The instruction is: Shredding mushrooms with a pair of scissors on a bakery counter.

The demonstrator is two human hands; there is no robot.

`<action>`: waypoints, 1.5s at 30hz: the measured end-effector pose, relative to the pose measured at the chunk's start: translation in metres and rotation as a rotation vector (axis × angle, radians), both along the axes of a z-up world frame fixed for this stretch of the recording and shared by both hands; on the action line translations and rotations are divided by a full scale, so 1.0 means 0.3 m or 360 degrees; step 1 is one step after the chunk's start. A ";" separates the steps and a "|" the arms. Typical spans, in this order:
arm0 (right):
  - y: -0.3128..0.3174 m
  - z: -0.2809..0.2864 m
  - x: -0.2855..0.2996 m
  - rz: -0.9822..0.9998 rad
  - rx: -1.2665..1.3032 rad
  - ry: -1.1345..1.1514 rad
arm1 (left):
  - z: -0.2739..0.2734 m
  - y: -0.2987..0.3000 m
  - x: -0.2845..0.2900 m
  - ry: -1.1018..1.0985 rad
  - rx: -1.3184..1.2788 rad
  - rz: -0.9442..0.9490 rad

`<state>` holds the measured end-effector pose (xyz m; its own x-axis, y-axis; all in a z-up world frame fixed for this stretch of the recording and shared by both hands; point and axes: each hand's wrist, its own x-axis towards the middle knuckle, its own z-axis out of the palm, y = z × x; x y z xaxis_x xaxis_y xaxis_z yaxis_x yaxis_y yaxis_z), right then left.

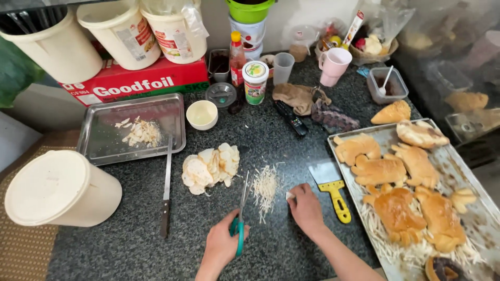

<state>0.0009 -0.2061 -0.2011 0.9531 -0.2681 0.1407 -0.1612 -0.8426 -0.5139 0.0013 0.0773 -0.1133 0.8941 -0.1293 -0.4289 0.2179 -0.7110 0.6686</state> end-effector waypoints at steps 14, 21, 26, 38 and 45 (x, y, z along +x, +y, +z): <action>-0.236 0.232 0.106 -0.0306 0.2081 0.0425 | 0.050 -0.042 0.016 -0.0192 0.0162 0.0226; -0.241 0.410 0.095 -0.0191 0.2110 0.0475 | 0.224 -0.243 -0.047 -0.0176 0.0040 0.0331; -0.238 0.451 0.082 -0.0098 0.2067 0.0529 | 0.294 -0.312 -0.077 -0.0106 0.0149 0.0323; -0.080 0.540 0.165 0.0119 0.1984 0.0552 | 0.170 -0.283 -0.021 -0.0264 0.0026 0.0266; -0.010 0.546 0.211 0.0280 0.1894 0.0495 | 0.292 -0.287 0.041 -0.0141 0.0136 0.0015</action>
<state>0.0641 -0.2091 -0.0372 0.9383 0.0608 -0.3404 -0.3450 0.0986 -0.9334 0.0135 -0.0089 -0.0257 0.9298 -0.0872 -0.3575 0.1676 -0.7644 0.6226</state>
